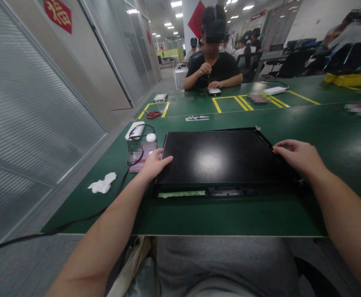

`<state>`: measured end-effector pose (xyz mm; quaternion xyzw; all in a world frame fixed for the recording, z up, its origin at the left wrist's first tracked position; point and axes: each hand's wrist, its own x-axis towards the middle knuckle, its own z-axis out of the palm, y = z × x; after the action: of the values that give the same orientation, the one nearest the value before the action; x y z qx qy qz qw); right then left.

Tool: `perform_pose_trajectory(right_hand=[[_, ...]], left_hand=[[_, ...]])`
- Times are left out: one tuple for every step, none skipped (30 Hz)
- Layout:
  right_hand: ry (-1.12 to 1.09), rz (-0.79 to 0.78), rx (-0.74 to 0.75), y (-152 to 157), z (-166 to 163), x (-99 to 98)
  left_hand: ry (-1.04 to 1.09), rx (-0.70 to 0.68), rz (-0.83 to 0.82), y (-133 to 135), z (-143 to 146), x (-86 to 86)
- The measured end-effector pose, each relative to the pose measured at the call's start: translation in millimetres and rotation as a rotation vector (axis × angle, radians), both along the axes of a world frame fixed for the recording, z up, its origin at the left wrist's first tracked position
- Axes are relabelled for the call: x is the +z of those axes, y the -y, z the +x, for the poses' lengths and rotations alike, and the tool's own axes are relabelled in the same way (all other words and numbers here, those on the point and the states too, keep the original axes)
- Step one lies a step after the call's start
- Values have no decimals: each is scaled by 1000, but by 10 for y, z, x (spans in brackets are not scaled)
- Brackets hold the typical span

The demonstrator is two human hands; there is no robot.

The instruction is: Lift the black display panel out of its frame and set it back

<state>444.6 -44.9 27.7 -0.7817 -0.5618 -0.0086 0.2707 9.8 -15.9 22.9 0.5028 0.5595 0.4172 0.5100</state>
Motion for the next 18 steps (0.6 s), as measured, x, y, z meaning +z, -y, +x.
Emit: perform_pose_trajectory(right_hand=[[2,0,0,1,-3,2],[3,2,-1,1,-6,4],[3,4,-2,2,-8,4],[2,6,0,3,-10,4],[-2,10,5,5,-11,4],[-6,14,11,6,-11,3],[-9,17,16,8,-10,2],[-10,17,20,9,-8,0],[-11,17,22,10,-5,-2],[-12,17,21,9,-1,-6],[-13,14,19,8,4,-11],[-13,12,16,5,9,-16],[-13,14,15,3,14,-21],[-12,17,16,0,18,-25],[-10,20,18,-2,21,-29],[-5,23,19,-3,22,-31],[0,26,21,-3,23,-31],[5,27,22,-2,22,-30]], left_hand=[[-2,3,-2,-2,-2,-3],[-2,6,-2,-5,-4,-6],[2,7,-1,-7,-5,-9],[7,4,-1,-9,-7,-11],[10,0,-1,-10,-8,-12],[10,-3,-3,-11,-9,-12],[6,-3,-6,-10,-10,-11],[-1,-2,-10,-9,-10,-9],[-10,0,-13,-7,-10,-7],[-19,4,-15,-6,-10,-5],[-26,6,-14,-6,-10,-3],[-31,8,-12,-6,-10,-3],[-35,8,-9,-9,-11,-4],[-37,8,-5,-12,-13,-6],[-39,6,-3,-16,-15,-9],[-42,4,-2,-21,-19,-13],[-45,4,-1,-25,-23,-17],[-49,4,-1,-29,-28,-21]])
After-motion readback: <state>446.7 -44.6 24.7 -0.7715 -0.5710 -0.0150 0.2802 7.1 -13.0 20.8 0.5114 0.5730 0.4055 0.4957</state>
